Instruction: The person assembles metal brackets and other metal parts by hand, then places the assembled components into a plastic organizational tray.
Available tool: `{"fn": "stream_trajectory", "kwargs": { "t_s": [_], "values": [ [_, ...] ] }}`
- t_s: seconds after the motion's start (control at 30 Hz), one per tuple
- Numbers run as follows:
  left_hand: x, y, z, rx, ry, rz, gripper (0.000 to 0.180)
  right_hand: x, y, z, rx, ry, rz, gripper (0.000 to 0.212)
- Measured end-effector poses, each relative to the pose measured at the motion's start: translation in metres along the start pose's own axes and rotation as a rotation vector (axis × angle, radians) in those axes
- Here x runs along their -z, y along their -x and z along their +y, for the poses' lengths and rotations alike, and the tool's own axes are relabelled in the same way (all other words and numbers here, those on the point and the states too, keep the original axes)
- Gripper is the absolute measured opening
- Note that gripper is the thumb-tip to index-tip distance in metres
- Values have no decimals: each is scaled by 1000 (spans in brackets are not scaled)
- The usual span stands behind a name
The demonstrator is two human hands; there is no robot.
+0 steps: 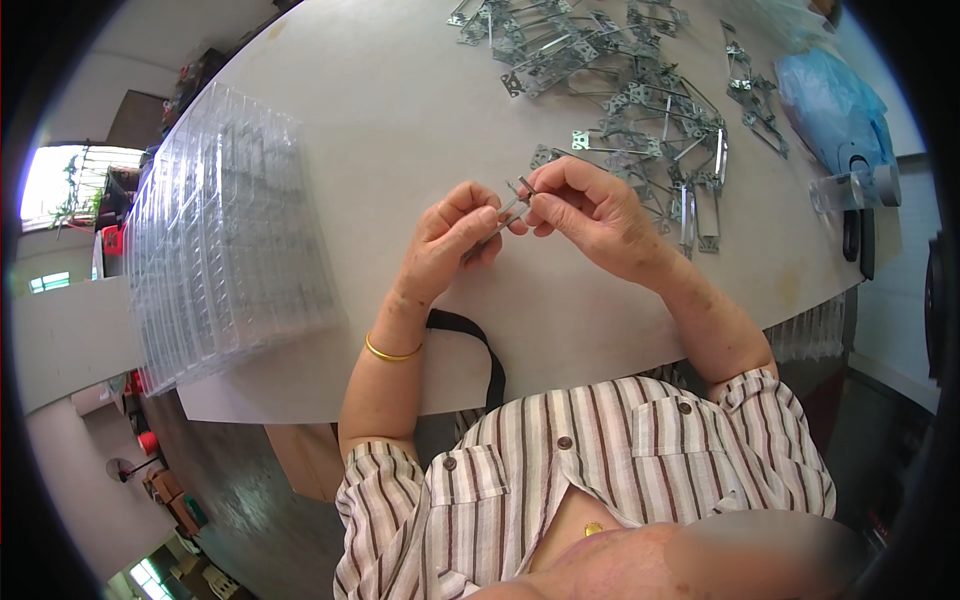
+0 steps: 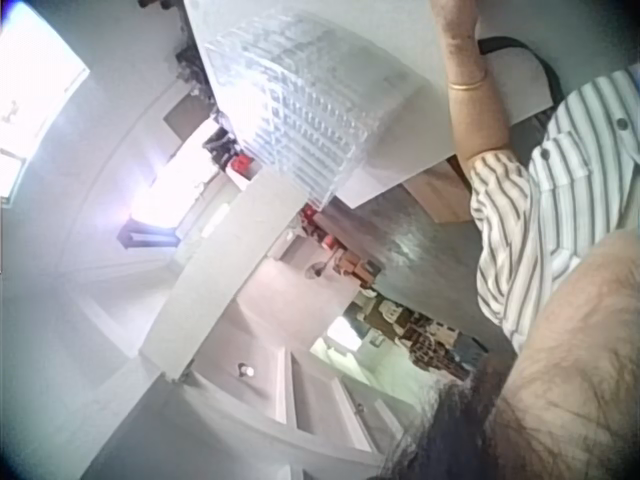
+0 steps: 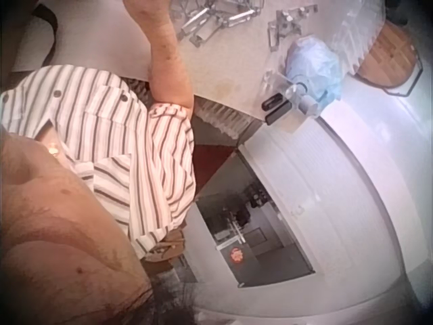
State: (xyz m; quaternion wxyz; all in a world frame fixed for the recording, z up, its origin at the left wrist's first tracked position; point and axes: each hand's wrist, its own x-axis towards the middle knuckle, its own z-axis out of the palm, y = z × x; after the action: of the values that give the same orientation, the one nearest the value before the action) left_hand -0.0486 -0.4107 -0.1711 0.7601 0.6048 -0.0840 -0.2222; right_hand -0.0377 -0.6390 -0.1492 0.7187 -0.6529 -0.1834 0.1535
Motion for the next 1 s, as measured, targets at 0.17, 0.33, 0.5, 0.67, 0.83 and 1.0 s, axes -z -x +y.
{"fn": "stream_trajectory", "kwargs": {
  "t_s": [0.17, 0.33, 0.5, 0.67, 0.83, 1.0],
  "values": [
    [1, 0, -2, -71, 230, -38, 56, 3, -4, 0, -50, -96, 84, 10],
    [0, 0, 1, -178, 206, -145, 62, 8, -6, -2, -139, -223, 115, 13],
    [-2, 0, -3, -213, 211, -149, 65, 12, -8, 7, -261, -339, 103, 17],
    [-1, -1, -6, -224, 149, -136, 55, 10, -8, 7, -312, -366, 87, 18],
    [4, -1, -8, -216, 154, -132, 54, 8, -7, 5, -333, -360, 70, 18],
    [11, -1, -14, -266, 139, -167, 51, 5, -4, 6, -360, -363, 44, 21]
  ]
}}
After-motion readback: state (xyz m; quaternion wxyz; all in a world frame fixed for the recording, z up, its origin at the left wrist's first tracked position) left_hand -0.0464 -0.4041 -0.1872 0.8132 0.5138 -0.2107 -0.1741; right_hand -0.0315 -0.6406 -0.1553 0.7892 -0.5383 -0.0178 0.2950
